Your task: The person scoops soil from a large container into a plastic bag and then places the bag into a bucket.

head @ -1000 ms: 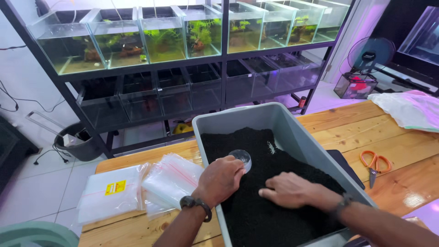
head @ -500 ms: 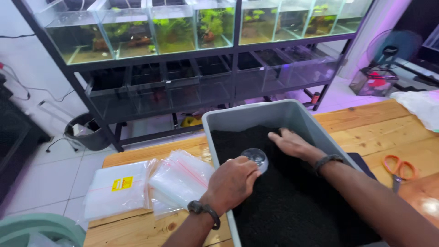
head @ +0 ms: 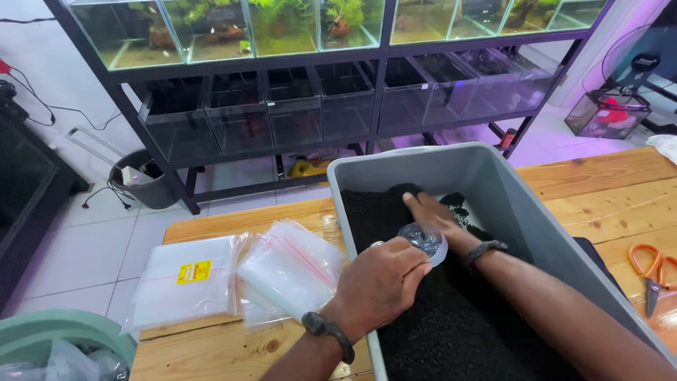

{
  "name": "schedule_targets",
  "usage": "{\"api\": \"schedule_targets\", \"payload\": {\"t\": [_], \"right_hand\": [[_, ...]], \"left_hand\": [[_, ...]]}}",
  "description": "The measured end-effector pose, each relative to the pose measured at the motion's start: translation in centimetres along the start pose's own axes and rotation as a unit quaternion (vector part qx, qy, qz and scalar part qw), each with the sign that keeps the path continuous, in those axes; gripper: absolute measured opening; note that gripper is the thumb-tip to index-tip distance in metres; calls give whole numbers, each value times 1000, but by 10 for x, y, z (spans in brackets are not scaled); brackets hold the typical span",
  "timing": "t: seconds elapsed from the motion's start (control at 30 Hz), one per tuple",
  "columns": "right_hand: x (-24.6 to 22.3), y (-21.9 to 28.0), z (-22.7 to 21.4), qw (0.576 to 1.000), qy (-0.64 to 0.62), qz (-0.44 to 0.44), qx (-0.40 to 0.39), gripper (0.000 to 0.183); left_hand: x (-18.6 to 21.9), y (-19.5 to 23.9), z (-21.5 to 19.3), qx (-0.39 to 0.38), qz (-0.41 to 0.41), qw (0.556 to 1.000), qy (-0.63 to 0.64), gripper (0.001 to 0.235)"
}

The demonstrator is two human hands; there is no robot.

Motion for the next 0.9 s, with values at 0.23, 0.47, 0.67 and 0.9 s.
{"api": "schedule_targets", "payload": {"t": [0.23, 0.47, 0.67, 0.9], "right_hand": [[62, -17, 47, 985, -162, -16, -64, 34], [18, 47, 57, 894, -155, -392, -149, 57], [-18, 145, 56, 860, -227, -321, -326, 24], [-48, 279, 7, 820, 3, -494, -290, 45]], "left_hand": [[6, 0, -11, 48, 60, 996, 37, 17], [9, 6, -20, 82, 80, 991, 73, 22], [-7, 7, -11, 93, 45, 993, 55, 17], [8, 11, -17, 87, 77, 991, 67, 13]]}}
Point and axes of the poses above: each hand's wrist, its own y-axis away from the middle knuckle, its own z-axis out of the palm, x = y × z, the point moved 9 cm from there along -y, towards the middle knuckle, and after that the axes turned 1 degree about -x, right-handed, at the moved point
